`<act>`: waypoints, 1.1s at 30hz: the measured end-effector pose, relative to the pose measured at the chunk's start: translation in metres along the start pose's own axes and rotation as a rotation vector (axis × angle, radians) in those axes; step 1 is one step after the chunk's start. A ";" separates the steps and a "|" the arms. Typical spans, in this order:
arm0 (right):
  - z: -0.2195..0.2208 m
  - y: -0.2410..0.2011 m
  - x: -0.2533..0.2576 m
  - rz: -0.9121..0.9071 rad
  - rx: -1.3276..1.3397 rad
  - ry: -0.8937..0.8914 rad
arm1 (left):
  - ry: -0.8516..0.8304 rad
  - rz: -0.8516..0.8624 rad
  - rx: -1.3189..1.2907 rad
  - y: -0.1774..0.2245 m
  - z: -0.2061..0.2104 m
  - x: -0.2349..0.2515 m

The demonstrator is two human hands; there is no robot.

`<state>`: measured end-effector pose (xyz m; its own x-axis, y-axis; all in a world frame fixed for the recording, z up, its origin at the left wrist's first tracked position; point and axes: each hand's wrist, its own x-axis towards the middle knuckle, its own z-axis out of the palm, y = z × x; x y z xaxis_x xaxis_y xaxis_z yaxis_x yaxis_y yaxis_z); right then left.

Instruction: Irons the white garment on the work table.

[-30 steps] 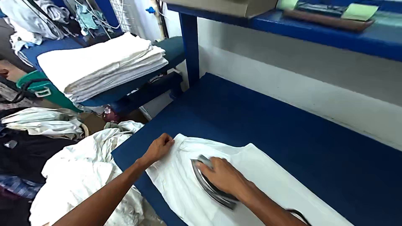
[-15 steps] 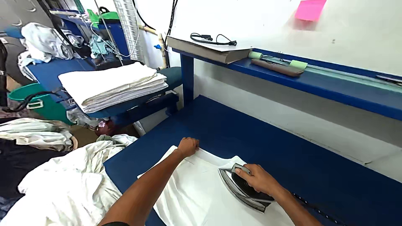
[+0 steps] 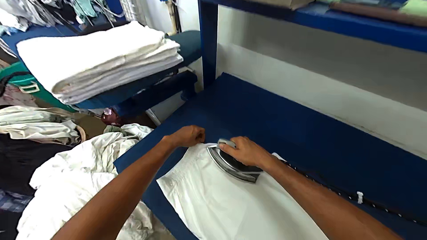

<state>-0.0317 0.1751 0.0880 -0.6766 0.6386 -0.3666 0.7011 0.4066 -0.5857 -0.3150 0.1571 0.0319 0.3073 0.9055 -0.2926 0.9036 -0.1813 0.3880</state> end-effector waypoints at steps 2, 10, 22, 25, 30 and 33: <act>0.008 -0.008 0.010 -0.013 -0.017 0.033 | 0.134 -0.052 -0.120 -0.002 0.002 -0.007; -0.009 0.033 -0.079 0.198 0.121 0.094 | 0.423 0.071 0.059 0.086 0.041 -0.035; 0.035 0.253 -0.470 0.950 0.433 0.735 | 0.301 0.681 0.037 0.275 0.204 -0.024; 0.049 0.286 -0.549 1.080 0.399 0.873 | 0.265 0.786 0.044 0.305 0.239 -0.036; 0.058 0.311 -0.587 1.106 0.377 0.938 | 0.075 0.925 0.099 0.341 0.267 -0.068; 0.055 0.315 -0.586 1.078 0.407 0.919 | -0.074 0.961 0.164 0.336 0.271 -0.095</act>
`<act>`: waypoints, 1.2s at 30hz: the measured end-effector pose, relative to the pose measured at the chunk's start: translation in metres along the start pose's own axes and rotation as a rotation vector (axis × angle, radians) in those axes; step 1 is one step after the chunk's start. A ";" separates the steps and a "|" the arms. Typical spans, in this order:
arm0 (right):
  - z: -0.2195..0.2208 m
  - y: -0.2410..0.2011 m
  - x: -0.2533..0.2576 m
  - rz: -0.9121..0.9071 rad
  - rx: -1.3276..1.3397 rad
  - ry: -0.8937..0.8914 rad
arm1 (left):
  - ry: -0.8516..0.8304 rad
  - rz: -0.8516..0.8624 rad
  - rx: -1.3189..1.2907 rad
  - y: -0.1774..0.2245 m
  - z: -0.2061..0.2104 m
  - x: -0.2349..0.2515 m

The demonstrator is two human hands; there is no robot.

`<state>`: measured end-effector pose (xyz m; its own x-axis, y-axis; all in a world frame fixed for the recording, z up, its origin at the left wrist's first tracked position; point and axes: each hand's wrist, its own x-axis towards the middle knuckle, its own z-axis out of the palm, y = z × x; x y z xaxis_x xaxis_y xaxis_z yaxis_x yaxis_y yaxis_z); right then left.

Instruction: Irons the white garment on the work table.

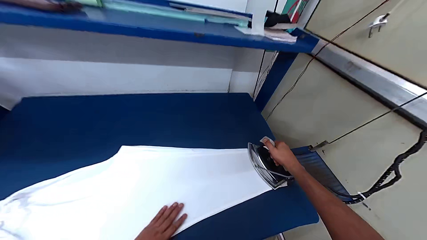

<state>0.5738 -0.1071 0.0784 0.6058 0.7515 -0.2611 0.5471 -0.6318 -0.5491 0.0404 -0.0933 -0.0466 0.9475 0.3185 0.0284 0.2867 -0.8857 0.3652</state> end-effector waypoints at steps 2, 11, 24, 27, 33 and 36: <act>-0.007 -0.001 -0.001 -0.098 0.019 -0.134 | -0.012 0.031 -0.041 0.003 -0.003 -0.006; 0.051 -0.090 -0.012 -0.518 -0.087 -0.686 | 0.002 -0.052 -0.168 -0.015 -0.024 -0.027; 0.154 -0.224 -0.067 -0.850 -0.447 -0.929 | 0.178 -0.496 0.015 -0.178 -0.122 0.012; 0.116 -0.168 -0.045 -0.799 -0.429 -0.785 | 0.178 -0.417 -0.018 -0.189 -0.113 0.080; 0.015 -0.012 0.007 -0.519 -0.247 -0.388 | 0.066 -0.401 -0.002 -0.183 -0.091 0.163; -0.009 0.025 0.019 -0.396 -0.174 -0.319 | 0.047 -0.412 0.031 -0.174 -0.092 0.179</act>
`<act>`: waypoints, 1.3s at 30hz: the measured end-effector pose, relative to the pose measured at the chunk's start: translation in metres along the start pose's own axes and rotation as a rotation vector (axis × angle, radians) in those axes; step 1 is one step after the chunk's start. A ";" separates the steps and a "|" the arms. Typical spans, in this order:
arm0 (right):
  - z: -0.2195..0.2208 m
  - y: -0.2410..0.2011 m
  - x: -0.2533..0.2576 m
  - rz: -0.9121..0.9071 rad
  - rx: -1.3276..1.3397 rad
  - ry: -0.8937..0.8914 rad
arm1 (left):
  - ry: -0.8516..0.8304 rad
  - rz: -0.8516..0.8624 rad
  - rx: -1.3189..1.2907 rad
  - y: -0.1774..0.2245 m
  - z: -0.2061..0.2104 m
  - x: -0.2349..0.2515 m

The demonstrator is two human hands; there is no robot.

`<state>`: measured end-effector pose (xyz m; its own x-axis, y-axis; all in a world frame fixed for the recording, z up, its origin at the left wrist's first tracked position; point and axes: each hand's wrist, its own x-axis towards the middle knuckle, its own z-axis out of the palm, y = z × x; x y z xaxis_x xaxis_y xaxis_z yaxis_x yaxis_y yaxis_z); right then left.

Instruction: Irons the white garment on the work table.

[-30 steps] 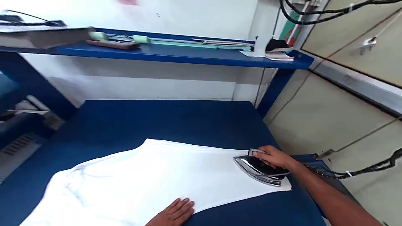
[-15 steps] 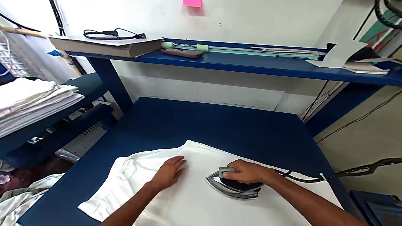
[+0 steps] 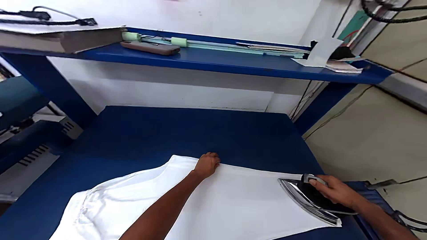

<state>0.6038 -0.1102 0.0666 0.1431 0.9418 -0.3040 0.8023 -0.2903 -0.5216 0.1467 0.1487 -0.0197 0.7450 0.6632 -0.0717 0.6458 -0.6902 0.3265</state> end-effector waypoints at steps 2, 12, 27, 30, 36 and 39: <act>-0.006 0.002 0.000 0.020 0.025 -0.011 | -0.048 0.010 0.038 0.011 -0.004 0.007; -0.005 -0.023 0.014 -0.225 -0.144 -0.117 | -0.128 -0.066 0.112 0.040 -0.010 0.017; 0.010 -0.070 0.039 -0.358 -0.224 -0.171 | -0.282 -0.101 -0.069 0.042 -0.034 0.018; 0.015 -0.089 0.043 -0.379 -0.213 -0.201 | -0.296 -0.082 -0.176 0.031 -0.033 0.026; 0.036 -0.121 0.057 -0.335 -0.229 -0.209 | -0.332 -0.063 -0.090 0.022 -0.034 0.036; 0.042 -0.135 0.068 -0.338 -0.210 -0.191 | -0.333 -0.023 -0.127 0.020 -0.036 0.042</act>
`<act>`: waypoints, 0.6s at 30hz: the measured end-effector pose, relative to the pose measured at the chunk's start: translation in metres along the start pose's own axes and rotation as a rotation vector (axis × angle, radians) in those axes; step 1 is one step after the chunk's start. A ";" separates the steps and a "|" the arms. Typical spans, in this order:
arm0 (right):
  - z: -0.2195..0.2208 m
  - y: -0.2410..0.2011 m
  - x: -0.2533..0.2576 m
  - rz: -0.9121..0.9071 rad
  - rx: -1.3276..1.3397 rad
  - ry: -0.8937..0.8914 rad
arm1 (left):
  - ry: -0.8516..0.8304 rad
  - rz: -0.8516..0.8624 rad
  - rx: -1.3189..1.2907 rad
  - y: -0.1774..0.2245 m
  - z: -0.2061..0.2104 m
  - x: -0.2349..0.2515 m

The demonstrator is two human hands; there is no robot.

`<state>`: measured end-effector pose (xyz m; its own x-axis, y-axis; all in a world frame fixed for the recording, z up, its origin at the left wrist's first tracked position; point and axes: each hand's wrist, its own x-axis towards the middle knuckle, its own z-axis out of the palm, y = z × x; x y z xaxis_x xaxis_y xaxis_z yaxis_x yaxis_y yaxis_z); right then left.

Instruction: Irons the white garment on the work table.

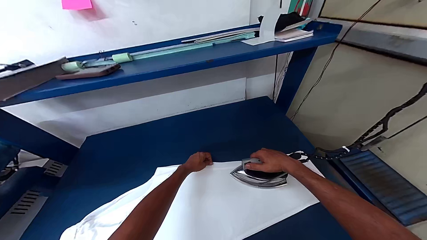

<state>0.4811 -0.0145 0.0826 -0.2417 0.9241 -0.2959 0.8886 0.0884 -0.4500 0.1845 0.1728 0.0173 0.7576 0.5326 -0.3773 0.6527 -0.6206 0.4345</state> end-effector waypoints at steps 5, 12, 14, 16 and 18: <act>0.003 -0.024 0.026 -0.018 -0.012 0.009 | -0.025 0.113 -0.026 -0.011 0.002 0.001; 0.000 -0.050 0.062 -0.101 -0.048 -0.063 | 0.020 0.247 -0.062 -0.037 0.004 0.003; 0.002 -0.055 0.068 -0.116 -0.053 -0.071 | -0.061 0.272 -0.047 -0.047 -0.002 0.000; 0.003 -0.060 0.074 -0.135 -0.065 -0.065 | -0.104 0.285 -0.001 -0.058 -0.010 -0.002; 0.003 -0.065 0.082 -0.147 -0.084 -0.065 | -0.107 0.280 0.019 -0.065 -0.016 -0.006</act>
<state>0.4028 0.0542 0.0854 -0.3938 0.8734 -0.2866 0.8704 0.2541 -0.4217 0.1375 0.2196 0.0040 0.9030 0.2759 -0.3293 0.4172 -0.7460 0.5191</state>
